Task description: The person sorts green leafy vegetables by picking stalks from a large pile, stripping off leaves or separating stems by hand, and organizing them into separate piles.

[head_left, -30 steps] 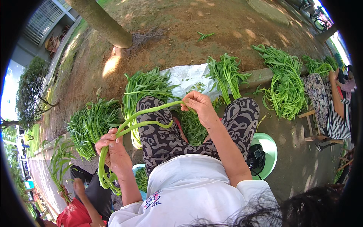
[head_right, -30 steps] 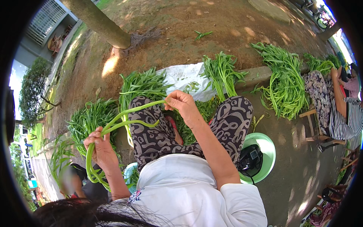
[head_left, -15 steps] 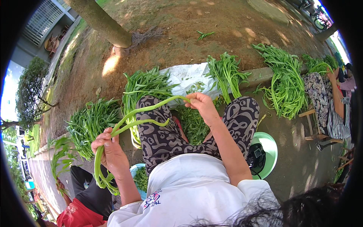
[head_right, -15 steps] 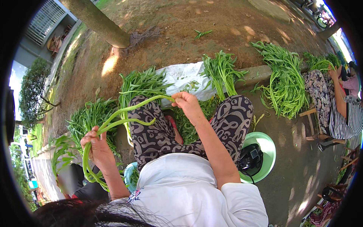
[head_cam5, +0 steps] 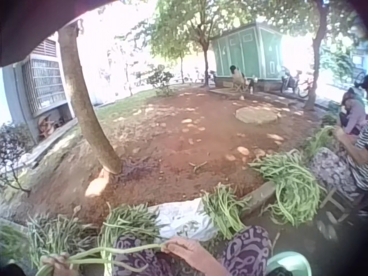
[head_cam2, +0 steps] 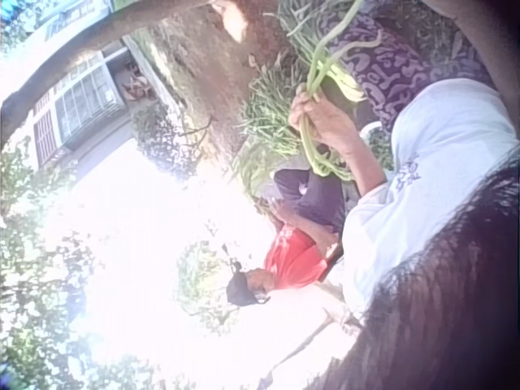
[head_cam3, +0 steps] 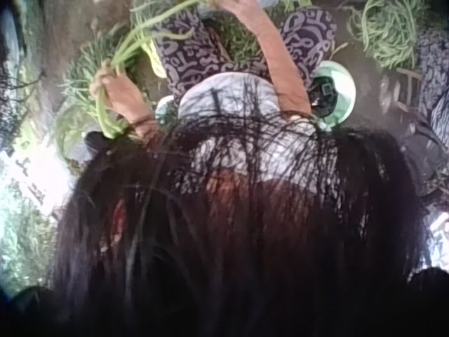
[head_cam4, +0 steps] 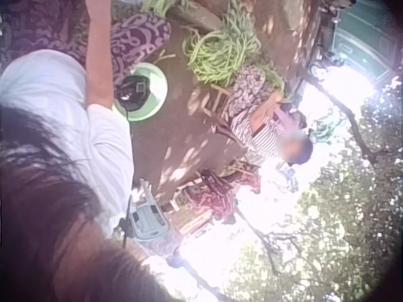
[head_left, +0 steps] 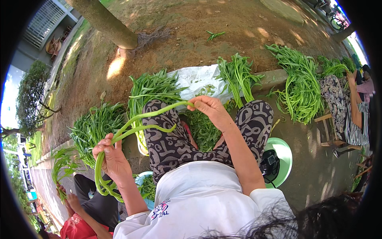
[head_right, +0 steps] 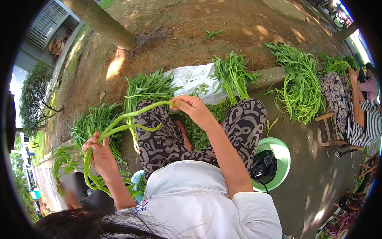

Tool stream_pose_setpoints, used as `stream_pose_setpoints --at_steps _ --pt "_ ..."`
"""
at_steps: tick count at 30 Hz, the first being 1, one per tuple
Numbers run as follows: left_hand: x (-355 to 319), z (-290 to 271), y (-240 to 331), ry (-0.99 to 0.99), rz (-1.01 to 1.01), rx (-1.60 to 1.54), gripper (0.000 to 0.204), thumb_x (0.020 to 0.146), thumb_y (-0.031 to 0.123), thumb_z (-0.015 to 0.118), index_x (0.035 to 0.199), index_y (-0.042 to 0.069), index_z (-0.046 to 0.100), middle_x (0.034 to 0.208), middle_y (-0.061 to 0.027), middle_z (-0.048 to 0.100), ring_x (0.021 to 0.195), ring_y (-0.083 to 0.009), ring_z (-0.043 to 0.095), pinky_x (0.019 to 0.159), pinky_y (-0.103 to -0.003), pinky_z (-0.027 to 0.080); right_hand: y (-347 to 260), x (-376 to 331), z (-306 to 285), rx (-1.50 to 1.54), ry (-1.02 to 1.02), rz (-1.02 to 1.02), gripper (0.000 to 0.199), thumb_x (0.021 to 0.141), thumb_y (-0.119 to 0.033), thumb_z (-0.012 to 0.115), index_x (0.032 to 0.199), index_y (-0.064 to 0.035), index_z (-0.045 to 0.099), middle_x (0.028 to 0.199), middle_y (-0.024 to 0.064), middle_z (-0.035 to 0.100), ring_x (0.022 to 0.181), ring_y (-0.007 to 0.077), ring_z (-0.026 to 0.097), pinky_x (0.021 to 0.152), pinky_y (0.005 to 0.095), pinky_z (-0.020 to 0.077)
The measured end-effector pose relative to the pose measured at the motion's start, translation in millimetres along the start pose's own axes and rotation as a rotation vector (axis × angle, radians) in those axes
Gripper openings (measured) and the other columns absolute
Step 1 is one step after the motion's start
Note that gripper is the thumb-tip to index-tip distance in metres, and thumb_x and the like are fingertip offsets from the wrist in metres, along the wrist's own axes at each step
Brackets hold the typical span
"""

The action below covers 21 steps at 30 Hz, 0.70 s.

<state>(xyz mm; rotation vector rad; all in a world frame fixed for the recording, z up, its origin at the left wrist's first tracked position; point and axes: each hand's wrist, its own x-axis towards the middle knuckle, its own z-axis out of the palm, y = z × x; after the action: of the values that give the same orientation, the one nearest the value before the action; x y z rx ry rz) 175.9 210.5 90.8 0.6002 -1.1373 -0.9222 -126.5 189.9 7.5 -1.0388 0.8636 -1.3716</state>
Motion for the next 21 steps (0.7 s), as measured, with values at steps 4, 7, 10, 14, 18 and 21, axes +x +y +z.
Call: stream_pose_setpoints --at_steps 4,7,10,14,18,21 --pt "4.6 -10.8 -2.4 -0.061 0.001 -0.054 0.009 0.094 0.011 0.052 0.103 0.014 0.054 0.107 -0.0026 0.055 0.115 -0.0210 0.050 0.096 -0.049 0.041 -1.5 -3.8 -3.5 -0.050 -0.056 0.042 0.015 0.087 -0.014 0.063 0.096 -0.0019 0.065 0.090 0.0047 0.066 0.083 0.0088 0.061 0.073 0.0217 0.0478" --pt "10.2 -16.3 5.8 0.007 -0.025 -0.146 0.011 0.091 0.012 0.057 0.102 0.014 0.054 0.103 -0.0021 0.056 0.111 -0.0208 0.052 0.098 -0.051 0.040 5.4 -2.8 -2.3 -0.016 -0.141 -0.005 0.009 0.086 -0.010 0.064 0.091 -0.0025 0.064 0.085 0.0016 0.065 0.078 0.0074 0.060 0.069 0.0206 0.0475" --pt "12.4 -19.9 5.2 -0.030 -0.016 -0.199 0.012 0.092 0.012 0.056 0.104 0.014 0.056 0.104 -0.0014 0.055 0.111 -0.0191 0.051 0.098 -0.052 0.040 7.8 -4.3 -1.8 -0.061 -0.169 -0.022 0.008 0.086 -0.011 0.064 0.088 -0.0026 0.063 0.080 -0.0006 0.063 0.075 0.0063 0.057 0.068 0.0214 0.0462" --pt "11.3 -22.5 8.0 -0.019 -0.006 -0.199 0.012 0.092 0.012 0.056 0.103 0.014 0.056 0.105 -0.0014 0.055 0.111 -0.0192 0.051 0.098 -0.053 0.039 2.2 -6.5 2.4 -0.201 -0.139 -0.010 0.011 0.088 -0.013 0.063 0.090 -0.0024 0.063 0.082 -0.0006 0.062 0.078 0.0070 0.057 0.069 0.0226 0.0455" --pt "11.7 -23.3 6.7 -0.040 0.015 -0.158 0.011 0.091 0.012 0.057 0.103 0.014 0.056 0.105 -0.0019 0.055 0.111 -0.0197 0.051 0.098 -0.053 0.039 -5.0 -8.3 7.9 -0.228 -0.088 -0.098 0.015 0.088 -0.016 0.062 0.095 -0.0027 0.064 0.088 0.0015 0.062 0.083 0.0098 0.057 0.074 0.0240 0.0452" --pt "12.1 -20.9 6.8 -0.026 0.017 -0.148 0.011 0.091 0.013 0.057 0.102 0.014 0.056 0.105 -0.0022 0.056 0.111 -0.0198 0.052 0.098 -0.053 0.040 -10.0 -8.4 8.4 -0.288 -0.092 -0.166 0.018 0.088 -0.018 0.063 0.098 -0.0030 0.065 0.090 0.0026 0.062 0.084 0.0115 0.057 0.076 0.0253 0.0452"
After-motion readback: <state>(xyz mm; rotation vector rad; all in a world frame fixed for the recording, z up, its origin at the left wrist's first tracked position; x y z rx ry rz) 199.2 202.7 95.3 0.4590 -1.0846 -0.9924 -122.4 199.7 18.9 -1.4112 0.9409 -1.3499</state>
